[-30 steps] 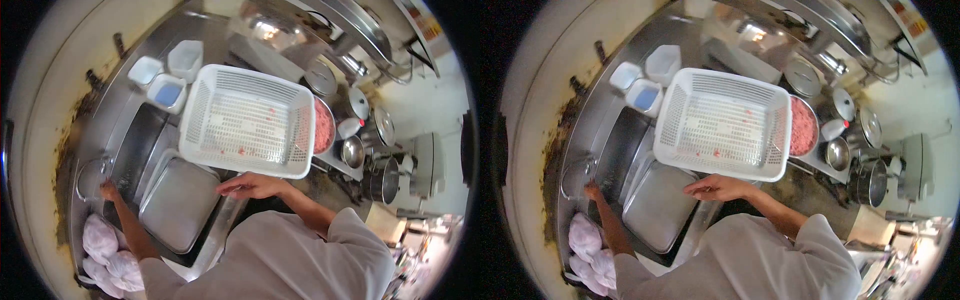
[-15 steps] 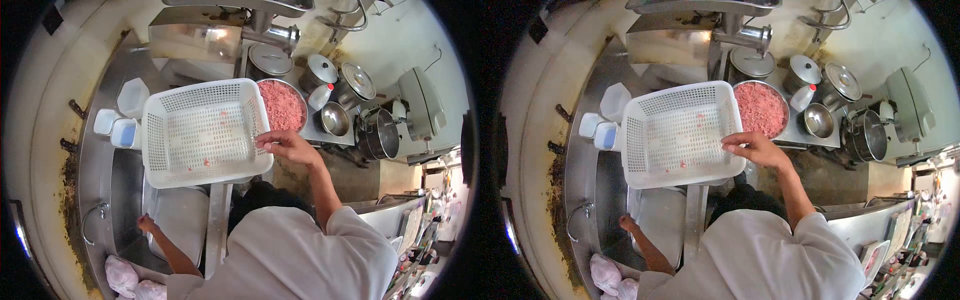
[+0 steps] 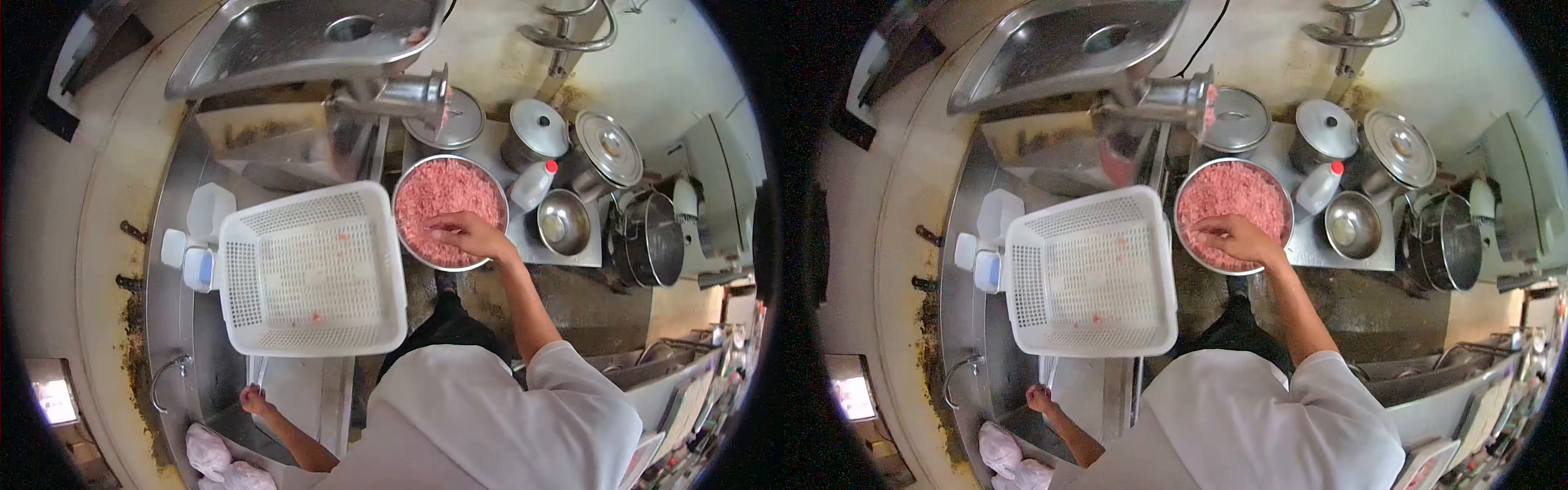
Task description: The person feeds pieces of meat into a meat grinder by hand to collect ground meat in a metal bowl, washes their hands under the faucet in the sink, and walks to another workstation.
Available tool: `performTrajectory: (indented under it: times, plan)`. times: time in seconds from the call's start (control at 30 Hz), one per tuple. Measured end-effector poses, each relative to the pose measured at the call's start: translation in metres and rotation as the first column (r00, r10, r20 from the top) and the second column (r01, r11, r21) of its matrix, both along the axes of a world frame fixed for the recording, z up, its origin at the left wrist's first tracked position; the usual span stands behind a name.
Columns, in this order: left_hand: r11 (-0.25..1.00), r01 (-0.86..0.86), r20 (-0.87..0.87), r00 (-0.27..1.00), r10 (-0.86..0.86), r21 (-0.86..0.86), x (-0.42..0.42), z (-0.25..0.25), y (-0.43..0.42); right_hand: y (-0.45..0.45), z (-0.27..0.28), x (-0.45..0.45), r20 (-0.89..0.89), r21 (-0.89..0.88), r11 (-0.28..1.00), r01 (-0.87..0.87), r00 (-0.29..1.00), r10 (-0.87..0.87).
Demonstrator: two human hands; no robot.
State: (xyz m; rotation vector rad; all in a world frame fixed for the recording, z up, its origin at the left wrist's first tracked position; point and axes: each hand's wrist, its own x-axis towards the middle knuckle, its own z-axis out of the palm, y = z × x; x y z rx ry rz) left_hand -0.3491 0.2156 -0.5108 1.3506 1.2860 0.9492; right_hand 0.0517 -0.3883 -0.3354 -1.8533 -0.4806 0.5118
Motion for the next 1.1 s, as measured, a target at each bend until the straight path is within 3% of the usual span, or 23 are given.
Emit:
performTrajectory:
  times: [0.07,0.17,0.2,0.23,0.33,0.4,0.43,0.47,0.5,0.6,0.63,0.67,0.7,0.77,0.83,0.87,0.93,1.0,1.03,1.1]
  plan:
    - [0.996,-0.044,0.058,0.998,0.04,0.074,0.005,0.014,-0.027,-0.016,-0.017,0.047,0.13,0.022,0.996,-0.09,0.988,0.086]
    - [0.975,-0.194,0.039,0.981,0.19,0.112,0.008,0.036,-0.063,-0.033,-0.047,0.122,0.157,0.046,0.996,-0.078,0.985,0.069]
    - [0.972,-0.215,-0.042,0.975,0.22,0.089,0.008,0.047,-0.076,-0.035,-0.056,0.146,0.199,0.06,0.996,-0.061,0.979,0.048]
    - [0.968,-0.24,-0.126,0.961,0.247,0.066,0.015,0.058,-0.089,-0.036,-0.065,0.174,0.197,0.073,0.995,-0.065,0.979,0.05]
    - [0.942,-0.324,-0.146,0.932,0.333,0.083,0.029,0.089,-0.132,-0.026,-0.09,0.256,0.116,-0.011,1.0,-0.012,0.993,0.013]
    - [0.933,-0.35,-0.141,0.923,0.358,0.083,0.022,0.1,-0.147,-0.005,-0.11,0.308,0.0,0.036,0.993,0.113,0.994,-0.113]
    - [0.948,-0.299,-0.164,0.935,0.313,0.109,0.015,0.105,-0.156,0.011,-0.131,0.337,0.002,0.044,0.995,0.092,0.996,-0.092]
    - [0.96,-0.246,-0.19,0.944,0.269,0.134,0.011,0.112,-0.166,0.03,-0.155,0.365,0.071,0.147,0.986,0.083,0.993,-0.094]
    - [0.936,-0.301,-0.251,0.906,0.341,0.184,0.018,0.123,-0.185,0.047,-0.166,0.387,0.138,0.25,0.966,0.069,0.985,-0.106]
    - [0.895,-0.319,-0.075,0.931,0.358,0.313,-0.003,0.123,-0.217,0.092,-0.152,0.425,0.148,0.287,0.958,0.005,0.988,-0.05]
    - [0.887,-0.331,-0.071,0.926,0.371,0.321,-0.012,0.126,-0.224,0.1,-0.13,0.429,-0.051,0.136,0.99,0.039,0.998,-0.032]
    - [0.893,-0.37,-0.17,0.892,0.419,0.258,-0.019,0.13,-0.229,0.111,-0.132,0.437,-0.051,0.146,0.989,0.025,0.999,-0.018]
    - [0.889,-0.414,-0.269,0.849,0.455,0.195,-0.025,0.134,-0.236,0.124,-0.139,0.446,0.093,0.148,0.988,-0.046,0.995,0.032]
    - [0.888,-0.427,-0.221,0.861,0.457,0.172,-0.036,0.136,-0.253,0.149,-0.158,0.463,0.234,0.146,0.98,-0.134,0.967,0.098]
    - [0.885,-0.441,-0.172,0.87,0.462,0.148,-0.038,0.14,-0.276,0.169,-0.182,0.479,0.539,0.105,0.95,-0.293,0.82,0.193]
    - [0.836,-0.526,-0.223,0.806,0.549,0.155,-0.031,0.146,-0.288,0.175,-0.181,0.48,0.54,0.11,0.945,-0.309,0.817,0.204]
    - [0.768,-0.617,-0.27,0.72,0.639,0.172,-0.029,0.151,-0.308,0.177,-0.158,0.476,0.043,-0.048,0.935,-0.352,0.934,0.354]
    - [0.824,-0.525,-0.159,0.813,0.56,0.214,-0.038,0.152,-0.324,0.175,-0.152,0.48,0.238,-0.077,0.925,-0.371,0.894,0.379]
    - [0.799,-0.577,-0.22,0.769,0.601,0.166,-0.039,0.157,-0.328,0.184,-0.163,0.484,0.324,-0.045,0.934,-0.355,0.879,0.35]
    - [0.807,-0.566,-0.253,0.767,0.59,0.167,-0.046,0.159,-0.334,0.167,-0.132,0.476,0.329,-0.059,0.936,-0.347,0.878,0.347]
